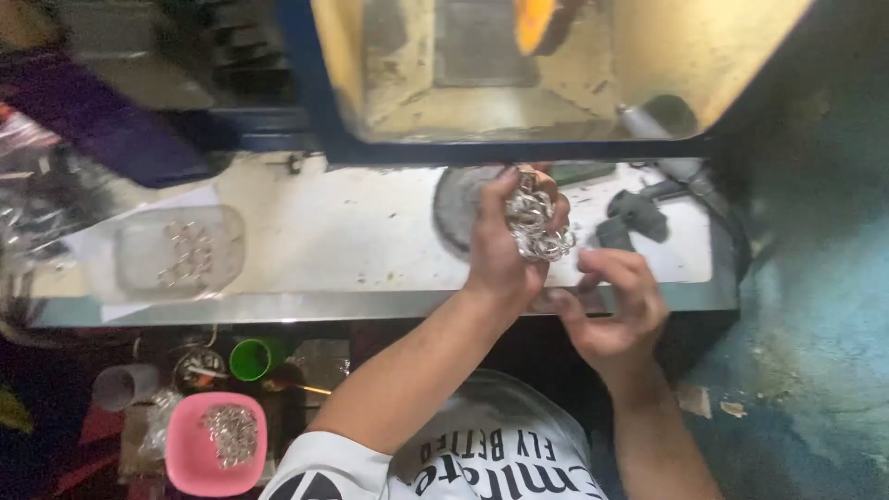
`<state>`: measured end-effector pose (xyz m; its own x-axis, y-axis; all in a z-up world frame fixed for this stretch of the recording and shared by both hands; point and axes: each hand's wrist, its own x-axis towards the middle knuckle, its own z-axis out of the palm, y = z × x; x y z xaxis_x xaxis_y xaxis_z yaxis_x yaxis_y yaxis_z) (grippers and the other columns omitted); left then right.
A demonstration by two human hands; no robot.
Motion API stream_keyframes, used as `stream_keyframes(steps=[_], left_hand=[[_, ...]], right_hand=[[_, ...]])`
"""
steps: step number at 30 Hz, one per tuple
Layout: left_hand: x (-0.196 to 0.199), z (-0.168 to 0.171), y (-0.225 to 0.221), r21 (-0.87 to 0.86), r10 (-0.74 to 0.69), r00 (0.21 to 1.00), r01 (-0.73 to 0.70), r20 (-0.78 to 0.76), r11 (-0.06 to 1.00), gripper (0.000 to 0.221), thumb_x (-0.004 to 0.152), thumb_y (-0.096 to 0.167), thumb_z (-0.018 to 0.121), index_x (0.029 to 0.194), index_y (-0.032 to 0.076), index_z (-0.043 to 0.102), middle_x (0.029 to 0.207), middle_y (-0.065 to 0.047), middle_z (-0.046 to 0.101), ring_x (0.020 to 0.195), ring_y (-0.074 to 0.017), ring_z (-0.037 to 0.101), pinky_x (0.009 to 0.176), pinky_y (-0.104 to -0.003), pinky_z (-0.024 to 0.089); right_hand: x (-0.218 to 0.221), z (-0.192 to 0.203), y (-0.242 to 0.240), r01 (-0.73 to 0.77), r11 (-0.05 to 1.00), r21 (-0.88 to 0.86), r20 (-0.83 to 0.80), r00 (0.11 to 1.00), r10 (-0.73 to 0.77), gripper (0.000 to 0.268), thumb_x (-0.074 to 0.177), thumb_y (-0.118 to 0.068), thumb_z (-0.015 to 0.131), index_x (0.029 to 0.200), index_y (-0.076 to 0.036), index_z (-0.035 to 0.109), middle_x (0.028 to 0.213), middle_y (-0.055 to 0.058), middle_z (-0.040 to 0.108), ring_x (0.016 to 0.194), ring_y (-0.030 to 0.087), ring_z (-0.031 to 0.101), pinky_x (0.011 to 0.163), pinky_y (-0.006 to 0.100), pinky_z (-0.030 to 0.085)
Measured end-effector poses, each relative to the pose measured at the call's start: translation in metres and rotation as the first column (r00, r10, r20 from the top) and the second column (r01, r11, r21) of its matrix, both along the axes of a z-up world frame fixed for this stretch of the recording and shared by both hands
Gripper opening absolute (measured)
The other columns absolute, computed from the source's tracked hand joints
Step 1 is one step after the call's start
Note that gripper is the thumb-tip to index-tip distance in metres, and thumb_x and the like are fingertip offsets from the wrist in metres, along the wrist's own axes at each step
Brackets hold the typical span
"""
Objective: Polishing small metal rings using a handheld rotary tool at a jewelry workshop station.
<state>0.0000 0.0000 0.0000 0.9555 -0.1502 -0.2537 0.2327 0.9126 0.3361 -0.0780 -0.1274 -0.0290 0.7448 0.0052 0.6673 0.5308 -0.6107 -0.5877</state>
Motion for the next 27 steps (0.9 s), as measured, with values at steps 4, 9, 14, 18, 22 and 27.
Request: stream_keyframes(steps=[4, 9, 14, 18, 22, 27], left_hand=[[0.012, -0.029, -0.032, 0.366, -0.017, 0.985, -0.048, 0.173, 0.929, 0.033, 0.098, 0.041, 0.054, 0.085, 0.011, 0.058, 0.062, -0.005, 0.051, 0.055, -0.0127, 0.049, 0.046, -0.023, 0.037], [0.023, -0.052, -0.043, 0.857, -0.101, 0.965, -0.162, 0.24, 0.49, 0.023, 0.096, 0.034, 0.068, 0.093, 0.011, 0.064, 0.07, -0.004, 0.065, 0.066, -0.0169, 0.063, 0.061, -0.03, 0.053], [0.023, -0.05, -0.064, 0.951, -0.205, 0.928, -0.304, 0.31, 0.058, 0.043, 0.087, 0.049, 0.067, 0.092, 0.007, 0.064, 0.074, -0.015, 0.065, 0.075, -0.0372, 0.069, 0.068, -0.046, 0.055], [0.022, -0.054, -0.064, 0.884, -0.301, 0.86, -0.457, 0.412, -0.096, 0.039, 0.09, 0.045, 0.064, 0.089, 0.006, 0.063, 0.073, -0.014, 0.063, 0.075, -0.0374, 0.069, 0.068, -0.047, 0.056], [0.022, -0.061, -0.055, 0.829, -0.325, 0.806, -0.55, 0.495, -0.103, 0.031, 0.091, 0.041, 0.064, 0.093, 0.011, 0.057, 0.077, -0.007, 0.055, 0.081, -0.0297, 0.066, 0.073, -0.04, 0.056], [0.019, -0.065, -0.044, 0.718, -0.419, 0.725, -0.664, 0.547, -0.211, 0.021, 0.093, 0.03, 0.062, 0.097, 0.011, 0.055, 0.086, -0.006, 0.053, 0.084, -0.0278, 0.061, 0.073, -0.039, 0.053]], right_hand=[[0.014, 0.004, -0.005, 0.02, 1.0, -0.02, -0.038, 0.999, -0.02, 0.028, 0.088, -0.017, 0.083, 0.11, -0.003, 0.074, 0.088, 0.006, 0.07, 0.061, 0.019, 0.067, 0.056, 0.034, 0.059], [0.029, 0.003, -0.014, 0.072, 0.996, -0.045, -0.205, 0.976, -0.079, 0.02, 0.086, 0.004, 0.082, 0.101, 0.001, 0.07, 0.077, 0.012, 0.07, 0.063, 0.027, 0.072, 0.055, 0.038, 0.061], [0.036, 0.003, -0.021, 0.161, 0.954, -0.253, -0.238, 0.945, -0.222, 0.02, 0.087, -0.008, 0.085, 0.096, -0.003, 0.068, 0.078, 0.011, 0.068, 0.072, 0.031, 0.072, 0.068, 0.04, 0.061], [0.038, 0.026, -0.012, 0.165, 0.892, -0.422, -0.313, 0.896, -0.314, 0.024, 0.085, -0.011, 0.086, 0.097, -0.002, 0.066, 0.082, 0.013, 0.067, 0.083, 0.035, 0.072, 0.083, 0.045, 0.059], [0.033, 0.015, -0.017, 0.169, 0.852, -0.495, -0.361, 0.852, -0.379, 0.022, 0.084, -0.014, 0.085, 0.09, -0.005, 0.067, 0.073, 0.008, 0.06, 0.073, 0.03, 0.068, 0.072, 0.043, 0.058], [0.03, -0.01, -0.024, 0.199, 0.845, -0.496, -0.297, 0.876, -0.38, 0.027, 0.085, -0.018, 0.082, 0.072, -0.011, 0.06, 0.064, -0.001, 0.046, 0.06, 0.022, 0.057, 0.055, 0.035, 0.052]])
